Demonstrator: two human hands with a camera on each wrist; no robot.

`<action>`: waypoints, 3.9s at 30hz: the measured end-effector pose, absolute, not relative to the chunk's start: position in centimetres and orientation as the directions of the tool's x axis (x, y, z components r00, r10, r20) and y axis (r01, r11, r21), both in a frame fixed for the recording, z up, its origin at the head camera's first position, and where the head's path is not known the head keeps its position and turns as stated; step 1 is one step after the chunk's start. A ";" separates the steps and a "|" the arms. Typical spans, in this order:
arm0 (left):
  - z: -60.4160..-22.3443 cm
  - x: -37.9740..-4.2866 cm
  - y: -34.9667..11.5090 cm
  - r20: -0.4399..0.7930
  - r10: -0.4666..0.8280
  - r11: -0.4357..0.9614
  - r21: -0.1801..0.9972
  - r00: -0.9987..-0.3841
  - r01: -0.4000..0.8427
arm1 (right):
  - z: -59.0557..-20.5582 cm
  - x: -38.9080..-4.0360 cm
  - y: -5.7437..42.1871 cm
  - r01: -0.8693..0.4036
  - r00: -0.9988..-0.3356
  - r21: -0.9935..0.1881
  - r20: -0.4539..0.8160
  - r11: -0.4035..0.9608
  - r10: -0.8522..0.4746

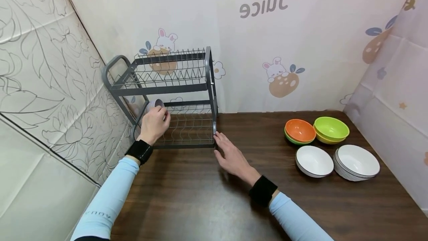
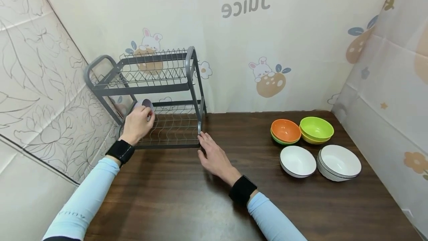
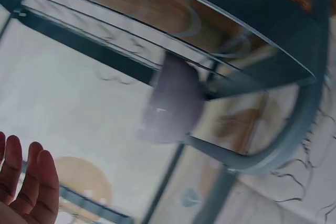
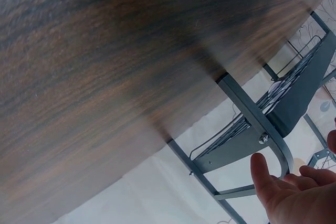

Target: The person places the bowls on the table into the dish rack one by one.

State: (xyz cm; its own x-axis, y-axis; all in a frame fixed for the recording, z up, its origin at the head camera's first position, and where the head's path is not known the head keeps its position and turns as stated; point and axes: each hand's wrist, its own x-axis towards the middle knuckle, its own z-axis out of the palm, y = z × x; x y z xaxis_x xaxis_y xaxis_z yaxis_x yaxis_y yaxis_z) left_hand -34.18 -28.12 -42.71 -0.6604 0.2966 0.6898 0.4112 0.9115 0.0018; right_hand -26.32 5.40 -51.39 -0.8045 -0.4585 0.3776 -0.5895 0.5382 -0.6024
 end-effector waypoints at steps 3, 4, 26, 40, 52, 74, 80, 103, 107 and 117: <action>-42.9 -32.7 -26.9 0.686 0.306 0.903 0.010 -0.660 0.429 | -51.6 -26.1 5.5 -0.577 -0.813 -0.606 0.363 0.548 -0.455; -42.9 -32.3 -26.5 0.679 0.310 0.901 0.014 -0.666 0.433 | -51.7 -26.1 5.5 -0.576 -0.814 -0.608 0.364 0.547 -0.453; -46.0 -25.5 -14.8 0.710 0.264 0.818 0.193 -0.653 0.542 | -50.9 -21.4 17.0 -0.400 -0.850 -0.470 0.511 0.787 -0.126; -48.0 -23.9 -13.4 0.665 0.310 0.798 0.206 -0.679 0.567 | -52.3 -16.2 26.7 -0.032 -0.884 -0.453 0.428 0.891 0.186; -48.7 -23.6 -12.9 0.659 0.314 0.790 0.218 -0.683 0.574 | -53.0 -16.0 29.2 0.028 -0.939 -0.459 0.292 0.888 0.180; -49.0 -23.6 -12.4 0.688 0.319 0.764 0.220 -0.651 0.607 | -52.1 -16.4 28.9 -0.074 -0.871 -0.427 0.467 0.901 0.149; -48.9 -23.4 -12.4 0.697 0.322 0.755 0.219 -0.641 0.618 | -51.2 -16.5 28.3 -0.104 -0.851 -0.409 0.509 0.906 0.132; -48.6 -23.3 -11.7 0.685 0.300 0.744 0.268 -0.664 0.612 | -47.5 -16.8 24.7 -0.274 -0.765 -0.389 0.643 0.880 0.045; -48.6 -23.3 -11.6 0.691 0.299 0.742 0.266 -0.658 0.616 | -46.9 -16.9 24.0 -0.297 -0.749 -0.388 0.661 0.872 0.039; -48.1 -23.4 -11.4 0.685 0.299 0.729 0.286 -0.664 0.622 | -45.7 -17.4 22.1 -0.349 -0.725 -0.382 0.689 0.856 0.012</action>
